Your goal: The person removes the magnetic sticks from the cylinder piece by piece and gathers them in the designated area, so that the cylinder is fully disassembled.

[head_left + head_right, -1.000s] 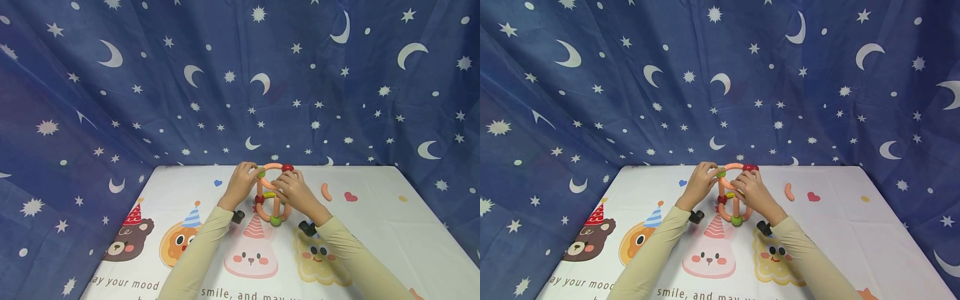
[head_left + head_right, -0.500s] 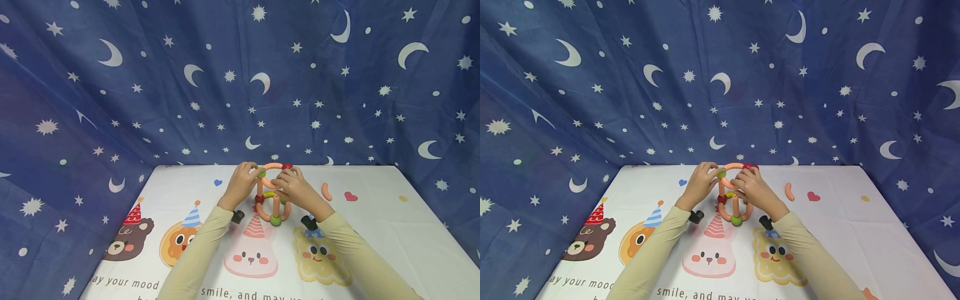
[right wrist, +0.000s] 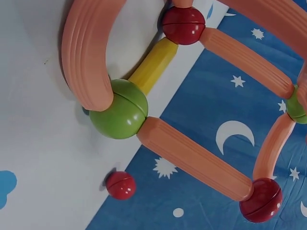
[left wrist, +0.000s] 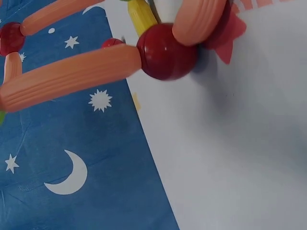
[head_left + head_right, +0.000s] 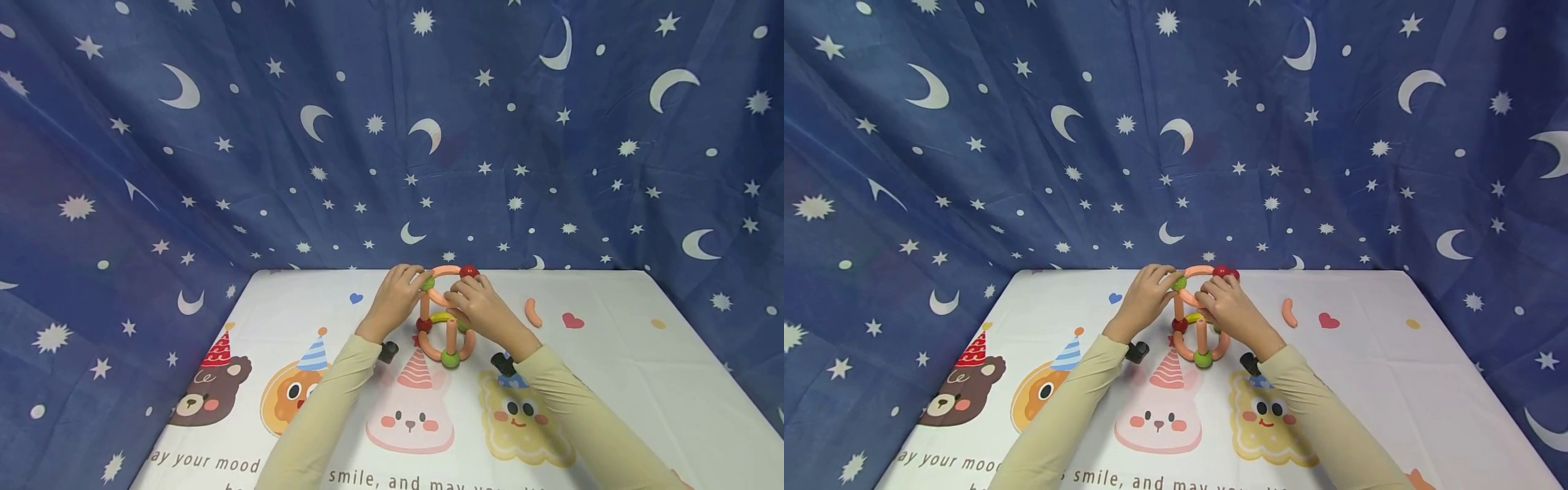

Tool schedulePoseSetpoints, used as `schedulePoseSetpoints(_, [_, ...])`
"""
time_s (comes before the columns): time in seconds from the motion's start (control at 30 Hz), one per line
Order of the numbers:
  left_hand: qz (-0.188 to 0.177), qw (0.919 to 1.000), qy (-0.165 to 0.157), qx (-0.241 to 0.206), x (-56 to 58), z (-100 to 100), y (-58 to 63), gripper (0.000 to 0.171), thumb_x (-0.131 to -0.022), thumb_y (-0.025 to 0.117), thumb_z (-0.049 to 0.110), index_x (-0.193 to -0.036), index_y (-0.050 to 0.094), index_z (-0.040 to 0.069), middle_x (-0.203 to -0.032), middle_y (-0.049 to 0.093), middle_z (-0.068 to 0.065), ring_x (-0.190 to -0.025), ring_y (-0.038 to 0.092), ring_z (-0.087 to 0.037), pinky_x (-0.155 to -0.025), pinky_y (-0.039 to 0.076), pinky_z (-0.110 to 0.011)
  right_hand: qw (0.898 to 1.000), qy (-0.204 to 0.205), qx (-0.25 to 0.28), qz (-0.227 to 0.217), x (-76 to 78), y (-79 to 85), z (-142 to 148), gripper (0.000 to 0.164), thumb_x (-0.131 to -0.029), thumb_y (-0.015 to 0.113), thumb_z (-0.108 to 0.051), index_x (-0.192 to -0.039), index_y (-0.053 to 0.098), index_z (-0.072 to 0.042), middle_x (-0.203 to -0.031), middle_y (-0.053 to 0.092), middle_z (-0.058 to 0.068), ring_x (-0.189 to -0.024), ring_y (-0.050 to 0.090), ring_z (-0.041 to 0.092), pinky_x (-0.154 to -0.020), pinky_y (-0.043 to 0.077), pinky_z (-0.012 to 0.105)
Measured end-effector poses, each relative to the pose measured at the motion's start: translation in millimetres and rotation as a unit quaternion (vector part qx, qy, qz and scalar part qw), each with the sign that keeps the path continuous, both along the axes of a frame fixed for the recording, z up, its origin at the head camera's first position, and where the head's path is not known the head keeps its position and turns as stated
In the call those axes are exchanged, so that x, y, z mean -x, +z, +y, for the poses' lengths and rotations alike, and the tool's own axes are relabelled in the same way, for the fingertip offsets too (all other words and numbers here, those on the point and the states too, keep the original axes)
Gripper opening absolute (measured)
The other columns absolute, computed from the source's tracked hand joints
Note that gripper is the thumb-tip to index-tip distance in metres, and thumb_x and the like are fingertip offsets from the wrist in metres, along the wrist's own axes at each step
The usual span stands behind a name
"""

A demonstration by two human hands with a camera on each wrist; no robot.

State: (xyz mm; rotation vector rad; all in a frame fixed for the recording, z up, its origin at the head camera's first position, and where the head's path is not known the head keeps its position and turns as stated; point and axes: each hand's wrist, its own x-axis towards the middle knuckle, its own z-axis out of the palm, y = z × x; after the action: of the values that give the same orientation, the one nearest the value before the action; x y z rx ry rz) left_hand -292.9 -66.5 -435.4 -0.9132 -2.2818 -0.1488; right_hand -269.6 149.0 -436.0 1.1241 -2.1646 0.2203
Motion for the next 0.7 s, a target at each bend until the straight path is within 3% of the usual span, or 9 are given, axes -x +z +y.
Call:
schedulePoseSetpoints(0.3, [0.053,0.9935,0.058,0.082,-2.0,1.9,4.6,0.042,-0.085,0.068,0.031,-0.124,0.060,0.016,-0.107,0.062,-0.003,-0.101,0.055,-0.019,-0.098,0.042,-0.032,1.000,0.003,0.008,-0.009,-1.2,-0.9,-0.1,0.027,-0.072,0.079,-0.013,-0.095,0.066,-0.009,-0.088,0.061,0.003,-0.088,0.055,0.021,-0.078,0.043,0.037])
schedulePoseSetpoints(0.5, [0.062,0.9921,0.066,0.087,-1.9,3.6,2.7,0.048,-0.085,0.069,0.030,-0.130,0.056,0.020,-0.103,0.063,-0.002,-0.099,0.057,-0.018,-0.097,0.043,-0.032,1.000,-0.001,0.010,-0.024,-1.2,-3.1,-1.2,0.026,-0.074,0.077,-0.014,-0.097,0.066,-0.007,-0.089,0.060,0.004,-0.088,0.054,0.021,-0.079,0.042,0.038])
schedulePoseSetpoints(0.7, [0.063,0.9942,0.057,0.066,-0.7,4.4,-0.8,0.040,-0.085,0.069,0.025,-0.124,0.060,0.021,-0.102,0.063,-0.002,-0.097,0.057,-0.018,-0.096,0.044,-0.031,1.000,-0.003,0.020,-0.014,-0.5,-6.0,-1.5,0.024,-0.076,0.075,-0.014,-0.096,0.064,-0.005,-0.085,0.056,0.005,-0.084,0.051,0.020,-0.078,0.041,0.039])
